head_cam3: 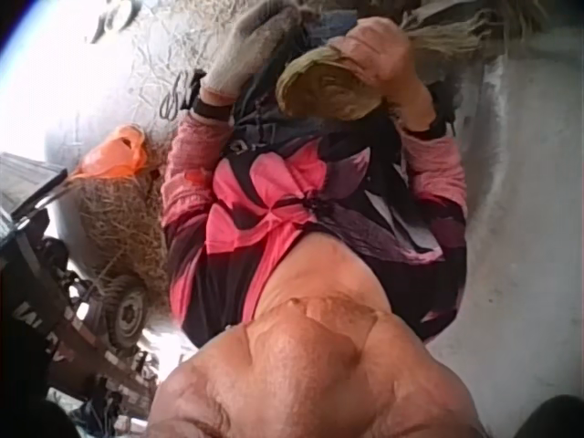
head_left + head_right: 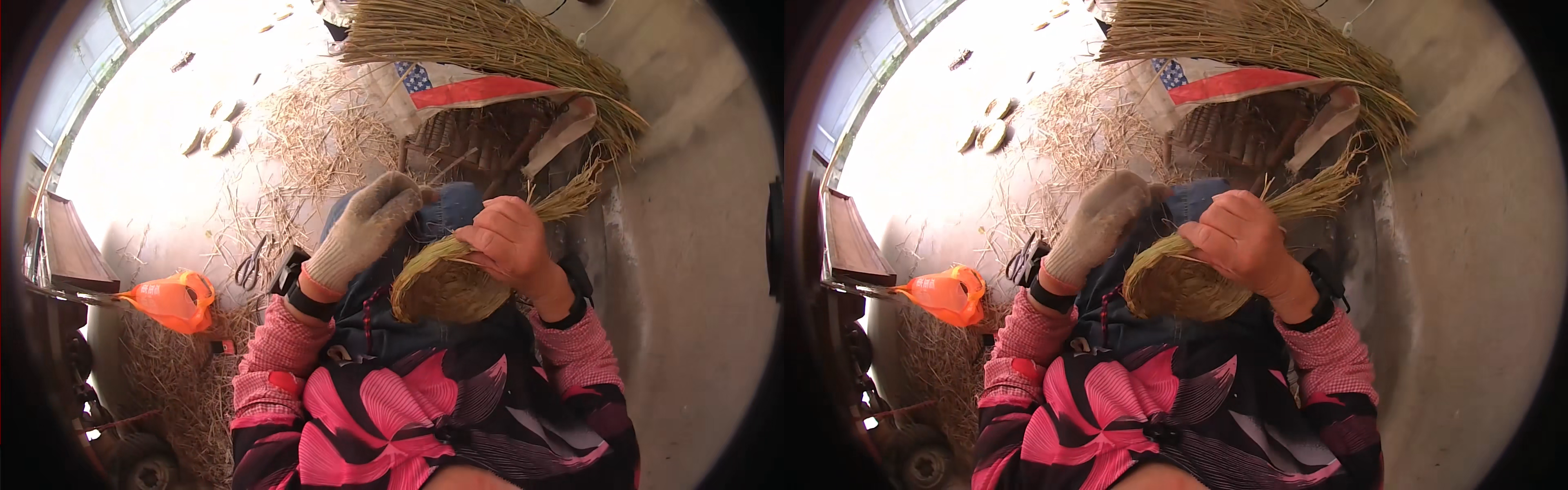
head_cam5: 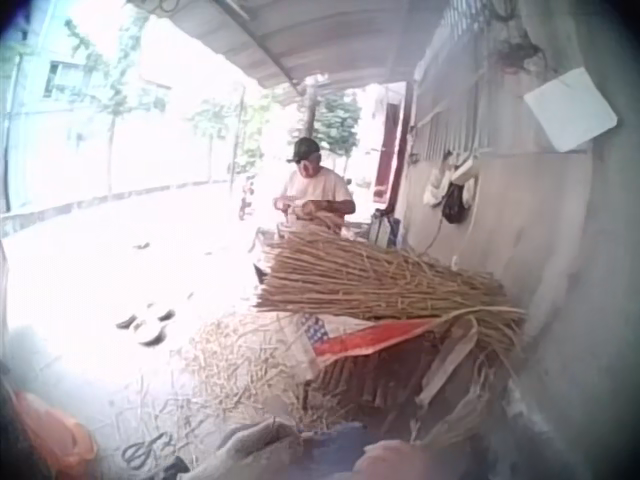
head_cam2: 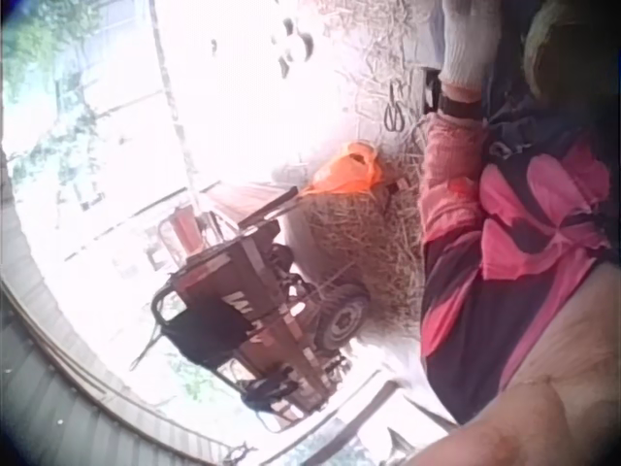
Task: The recorder is weaving a small straw basket using a needle-like tool and dried straw.
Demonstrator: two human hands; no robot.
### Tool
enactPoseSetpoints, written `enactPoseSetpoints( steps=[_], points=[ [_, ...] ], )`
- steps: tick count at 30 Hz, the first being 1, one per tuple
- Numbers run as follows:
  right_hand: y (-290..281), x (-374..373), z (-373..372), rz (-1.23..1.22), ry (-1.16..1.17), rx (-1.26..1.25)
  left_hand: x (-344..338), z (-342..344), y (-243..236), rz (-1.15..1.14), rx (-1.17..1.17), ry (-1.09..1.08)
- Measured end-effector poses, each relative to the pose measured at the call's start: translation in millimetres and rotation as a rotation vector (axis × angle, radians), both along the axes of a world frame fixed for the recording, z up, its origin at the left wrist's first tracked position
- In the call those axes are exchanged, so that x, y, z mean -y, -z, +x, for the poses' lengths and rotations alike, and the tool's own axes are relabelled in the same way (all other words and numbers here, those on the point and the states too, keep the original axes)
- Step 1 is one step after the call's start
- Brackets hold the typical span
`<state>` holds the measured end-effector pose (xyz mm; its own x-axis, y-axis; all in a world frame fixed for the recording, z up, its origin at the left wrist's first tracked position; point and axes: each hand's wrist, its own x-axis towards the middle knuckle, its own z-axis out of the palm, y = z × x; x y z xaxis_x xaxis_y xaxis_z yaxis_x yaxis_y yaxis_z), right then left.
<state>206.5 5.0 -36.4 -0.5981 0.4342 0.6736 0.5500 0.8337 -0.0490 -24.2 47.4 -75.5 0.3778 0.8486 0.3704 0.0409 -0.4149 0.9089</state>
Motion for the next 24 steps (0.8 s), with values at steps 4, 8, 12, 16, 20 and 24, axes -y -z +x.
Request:
enactPoseSetpoints(
  steps=[4,8,12,16,20,24],
  points=[
    [1.8,-10.5,-7.3,-0.049,-0.041,-0.016,0.2,1.3,0.1,-0.326,0.064,0.145],
    [25.0,-36.1,-13.1,-0.182,-0.032,-0.012,-1.1,-19.6,-18.3,-0.549,0.049,0.026],
    [38.3,-62.1,-27.2,-0.426,-0.069,0.046,-7.5,-42.0,-8.9,-0.465,0.060,-0.170],
    [30.6,-77.6,-61.5,-0.252,-0.085,0.064,-2.0,-60.6,-6.0,-0.452,0.148,-0.282],
    [34.6,-76.3,-103.8,-0.476,-0.202,0.047,3.1,-65.8,-6.0,-0.411,0.164,-0.372],
    [26.6,-70.2,-121.0,-1.162,-0.125,-0.313,8.2,-83.9,2.5,-0.377,0.195,-0.490]
  ],
)
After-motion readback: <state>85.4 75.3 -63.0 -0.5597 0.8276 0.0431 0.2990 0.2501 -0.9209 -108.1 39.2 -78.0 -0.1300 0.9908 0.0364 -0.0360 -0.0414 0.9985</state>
